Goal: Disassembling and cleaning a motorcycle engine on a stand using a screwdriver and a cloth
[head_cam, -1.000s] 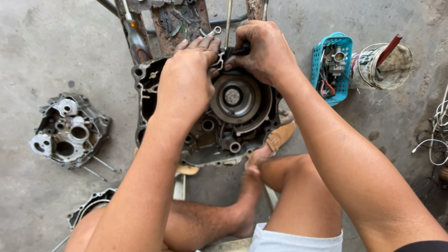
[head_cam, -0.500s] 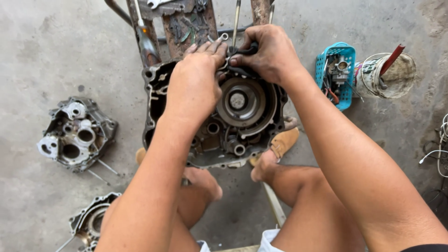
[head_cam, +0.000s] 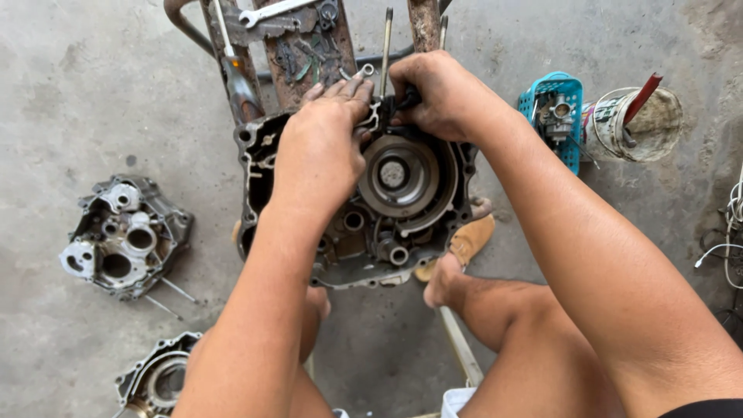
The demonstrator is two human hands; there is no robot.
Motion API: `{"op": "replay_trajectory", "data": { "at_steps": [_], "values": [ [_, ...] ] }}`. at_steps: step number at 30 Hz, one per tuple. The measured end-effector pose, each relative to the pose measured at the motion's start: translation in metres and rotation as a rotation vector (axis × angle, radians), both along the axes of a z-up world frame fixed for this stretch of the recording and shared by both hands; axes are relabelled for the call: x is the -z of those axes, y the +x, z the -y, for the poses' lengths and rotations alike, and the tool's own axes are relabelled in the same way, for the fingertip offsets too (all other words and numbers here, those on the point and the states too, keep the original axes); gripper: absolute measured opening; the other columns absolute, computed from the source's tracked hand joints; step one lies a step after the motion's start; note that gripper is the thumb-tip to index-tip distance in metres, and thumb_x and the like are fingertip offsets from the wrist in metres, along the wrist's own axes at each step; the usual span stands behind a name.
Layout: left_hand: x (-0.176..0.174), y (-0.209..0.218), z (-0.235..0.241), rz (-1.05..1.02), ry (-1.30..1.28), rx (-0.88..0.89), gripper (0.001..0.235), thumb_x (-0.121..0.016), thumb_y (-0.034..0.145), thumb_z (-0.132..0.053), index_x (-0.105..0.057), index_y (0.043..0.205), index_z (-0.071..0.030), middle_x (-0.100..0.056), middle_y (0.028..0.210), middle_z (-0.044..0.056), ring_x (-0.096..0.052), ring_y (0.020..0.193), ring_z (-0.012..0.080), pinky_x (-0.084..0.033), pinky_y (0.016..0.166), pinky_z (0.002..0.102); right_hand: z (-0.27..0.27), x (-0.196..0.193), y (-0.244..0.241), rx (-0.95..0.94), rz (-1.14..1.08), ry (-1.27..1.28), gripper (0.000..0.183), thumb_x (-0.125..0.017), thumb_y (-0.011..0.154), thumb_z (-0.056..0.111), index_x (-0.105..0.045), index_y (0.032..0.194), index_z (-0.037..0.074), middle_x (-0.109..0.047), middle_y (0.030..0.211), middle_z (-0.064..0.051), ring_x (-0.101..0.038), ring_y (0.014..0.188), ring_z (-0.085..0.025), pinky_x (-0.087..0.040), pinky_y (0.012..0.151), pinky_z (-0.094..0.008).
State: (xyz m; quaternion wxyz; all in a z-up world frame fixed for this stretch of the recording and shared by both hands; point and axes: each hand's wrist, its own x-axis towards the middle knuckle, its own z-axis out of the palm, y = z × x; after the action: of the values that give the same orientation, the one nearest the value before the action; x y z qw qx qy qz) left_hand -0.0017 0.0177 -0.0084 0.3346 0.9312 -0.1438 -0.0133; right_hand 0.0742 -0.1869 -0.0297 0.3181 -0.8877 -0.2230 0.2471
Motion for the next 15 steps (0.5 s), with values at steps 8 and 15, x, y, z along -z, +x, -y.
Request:
{"op": "replay_trajectory", "data": {
  "at_steps": [8, 15],
  "values": [
    [-0.005, -0.002, 0.001, -0.036, 0.026, -0.013, 0.058, -0.065, 0.074, -0.001, -0.066, 0.132, 0.003, -0.066, 0.138, 0.017, -0.06, 0.129, 0.0322, -0.04, 0.113, 0.042, -0.006, -0.012, -0.006, 0.202, -0.19, 0.088, 0.026, -0.09, 0.072, -0.001, -0.066, 0.076, 0.007, -0.071, 0.078, 0.002, -0.06, 0.067, -0.009, -0.058, 0.07, -0.024],
    [-0.008, -0.002, 0.001, -0.023, -0.009, -0.041, 0.055, -0.066, 0.074, 0.001, -0.068, 0.13, 0.002, -0.068, 0.136, 0.015, -0.062, 0.127, 0.0287, -0.04, 0.113, 0.041, -0.022, -0.028, 0.0, 0.072, -0.072, -0.293, 0.027, -0.09, 0.065, 0.01, -0.073, 0.087, 0.01, -0.074, 0.076, 0.0, -0.062, 0.064, -0.02, -0.054, 0.069, -0.039]
  ]
}}
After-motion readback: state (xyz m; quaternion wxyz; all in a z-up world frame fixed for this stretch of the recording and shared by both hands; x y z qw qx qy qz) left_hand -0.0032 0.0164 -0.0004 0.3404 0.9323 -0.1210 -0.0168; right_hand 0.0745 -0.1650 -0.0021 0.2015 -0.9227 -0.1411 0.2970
